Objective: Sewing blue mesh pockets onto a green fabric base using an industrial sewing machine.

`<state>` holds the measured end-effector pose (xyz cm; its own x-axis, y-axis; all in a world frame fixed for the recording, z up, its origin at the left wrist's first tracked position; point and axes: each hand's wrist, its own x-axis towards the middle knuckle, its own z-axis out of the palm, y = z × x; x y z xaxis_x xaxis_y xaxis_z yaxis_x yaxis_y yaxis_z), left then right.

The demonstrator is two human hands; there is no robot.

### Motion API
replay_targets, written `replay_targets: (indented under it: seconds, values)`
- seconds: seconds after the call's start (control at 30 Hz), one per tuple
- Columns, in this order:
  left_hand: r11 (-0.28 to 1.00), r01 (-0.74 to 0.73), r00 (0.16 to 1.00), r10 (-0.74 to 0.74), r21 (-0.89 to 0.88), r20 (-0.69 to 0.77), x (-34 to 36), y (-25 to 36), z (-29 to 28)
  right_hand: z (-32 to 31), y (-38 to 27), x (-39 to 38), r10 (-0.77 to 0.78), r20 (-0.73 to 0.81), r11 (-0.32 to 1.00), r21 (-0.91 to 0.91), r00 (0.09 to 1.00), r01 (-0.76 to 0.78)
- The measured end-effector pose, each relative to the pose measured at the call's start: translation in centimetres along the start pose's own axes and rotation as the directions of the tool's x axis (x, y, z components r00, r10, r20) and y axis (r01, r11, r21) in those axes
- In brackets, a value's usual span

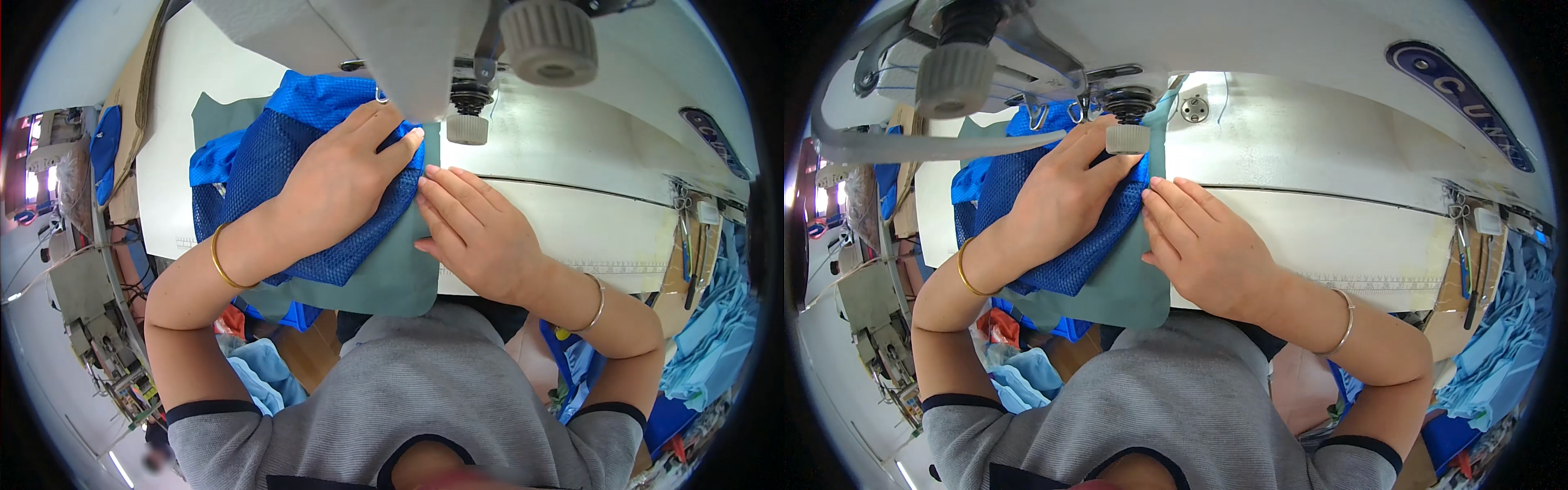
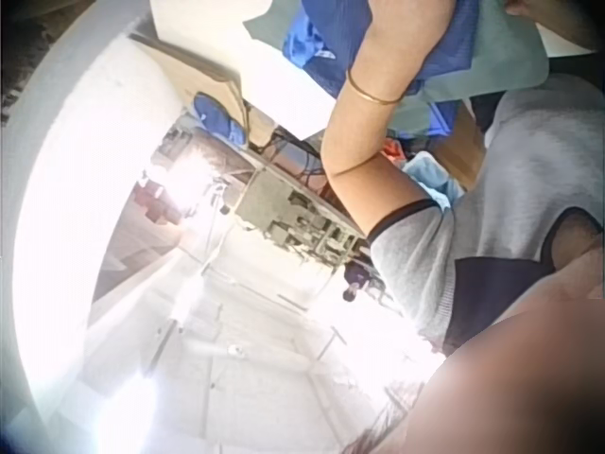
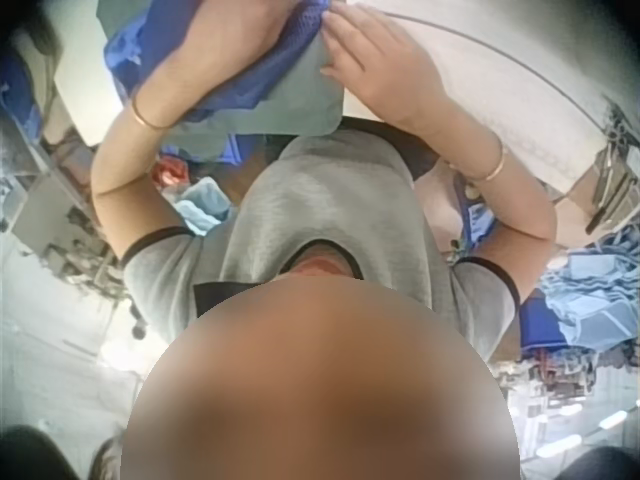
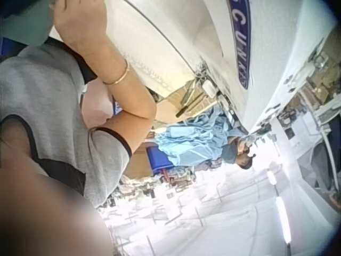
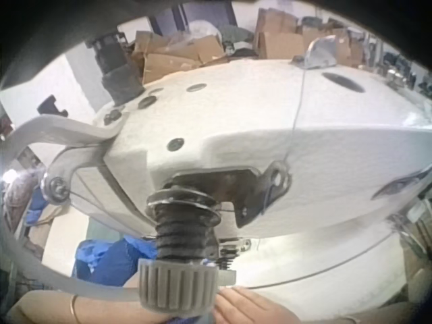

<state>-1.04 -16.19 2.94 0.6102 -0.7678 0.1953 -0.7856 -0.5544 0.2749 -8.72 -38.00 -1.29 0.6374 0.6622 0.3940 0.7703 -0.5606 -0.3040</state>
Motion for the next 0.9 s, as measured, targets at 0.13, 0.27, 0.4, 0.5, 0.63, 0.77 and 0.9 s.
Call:
replay_targets:
  seconds: [0.13,0.27,0.4,0.5,0.63,0.77,0.9]
  values:
    - [1.0,-0.004,1.0,0.004,0.006,-0.019,0.1,-0.1,-0.1,-0.3,0.2,0.3,-0.019,0.044,0.999,-0.033,0.999,0.021]
    - [0.999,-0.004,1.0,0.004,0.042,0.012,0.3,-0.5,-0.1,-0.5,0.6,0.8,-0.027,0.054,0.997,-0.072,0.998,0.031]
    - [0.995,-0.034,0.999,0.034,0.097,0.002,0.4,-0.6,0.0,-0.6,0.7,1.0,-0.032,0.079,0.994,-0.1,0.996,0.039]
    - [0.995,0.005,1.0,-0.006,0.103,0.004,0.6,-0.7,0.2,-0.4,1.0,1.2,-0.022,0.045,0.996,-0.088,0.999,0.026]
    - [0.996,0.029,1.0,-0.028,0.083,-0.011,0.8,-0.8,0.2,-0.6,2.2,1.6,-0.043,-0.049,0.998,-0.044,0.998,0.041]
    - [0.998,0.037,0.999,-0.038,0.06,0.014,0.9,-0.7,0.2,-0.9,5.1,2.6,0.146,-0.092,0.986,-0.07,0.985,-0.153]
    - [0.997,0.064,0.998,-0.065,0.043,0.003,1.0,-0.4,0.3,-0.8,7.2,3.3,0.106,-0.148,0.984,-0.13,0.983,-0.125]
